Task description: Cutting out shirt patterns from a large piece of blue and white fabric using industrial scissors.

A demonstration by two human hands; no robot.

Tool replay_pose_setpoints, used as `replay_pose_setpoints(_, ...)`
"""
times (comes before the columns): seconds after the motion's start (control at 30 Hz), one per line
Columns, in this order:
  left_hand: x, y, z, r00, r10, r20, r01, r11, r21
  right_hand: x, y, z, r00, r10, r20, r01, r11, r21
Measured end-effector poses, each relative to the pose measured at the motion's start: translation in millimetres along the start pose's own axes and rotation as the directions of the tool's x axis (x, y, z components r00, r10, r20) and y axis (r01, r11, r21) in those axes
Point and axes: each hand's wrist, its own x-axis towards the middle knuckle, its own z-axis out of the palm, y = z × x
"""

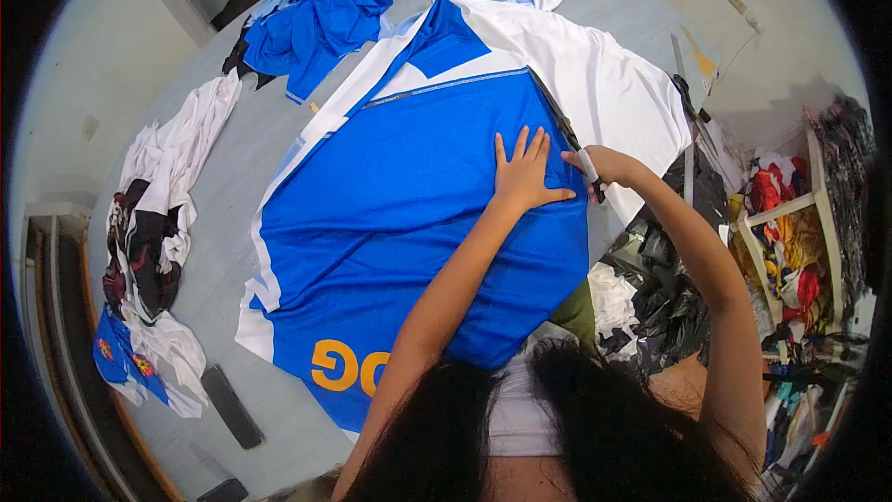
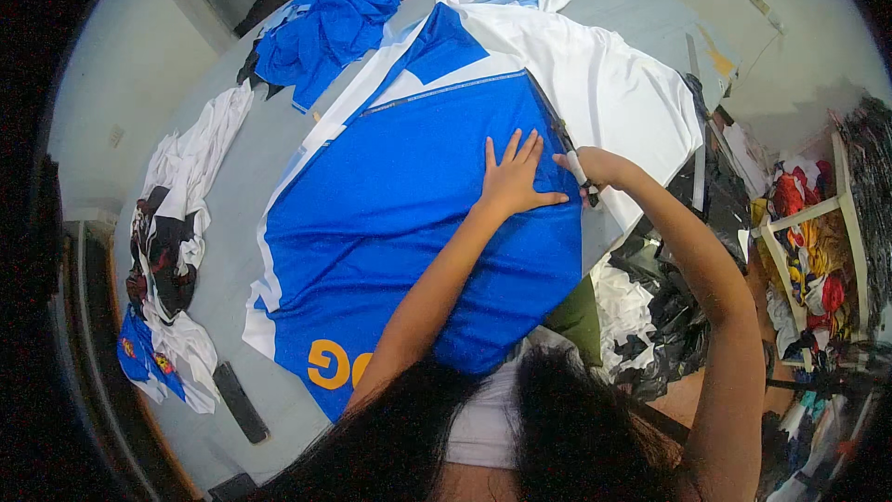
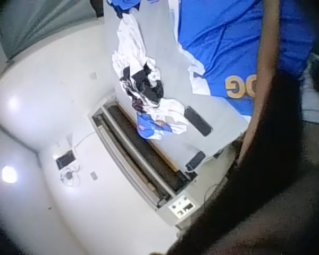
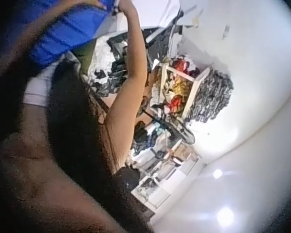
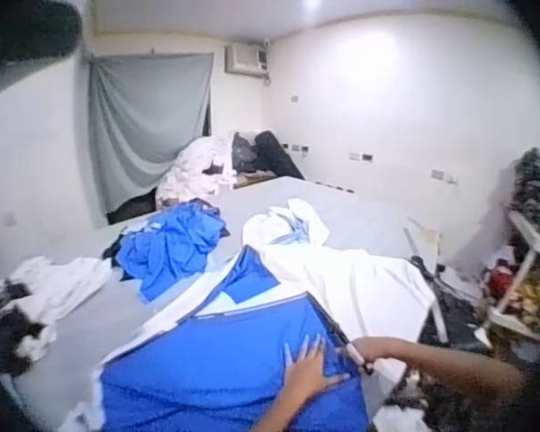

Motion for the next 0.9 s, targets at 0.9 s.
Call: replay_pose_setpoints(0.9,-249.7,-40.5,-78.3,0.619,-0.675,-0.402,0.783,0.574,0.242,-113.8,89.3,16.5,0.999,-0.032,0.013,0.031,0.998,0.056)
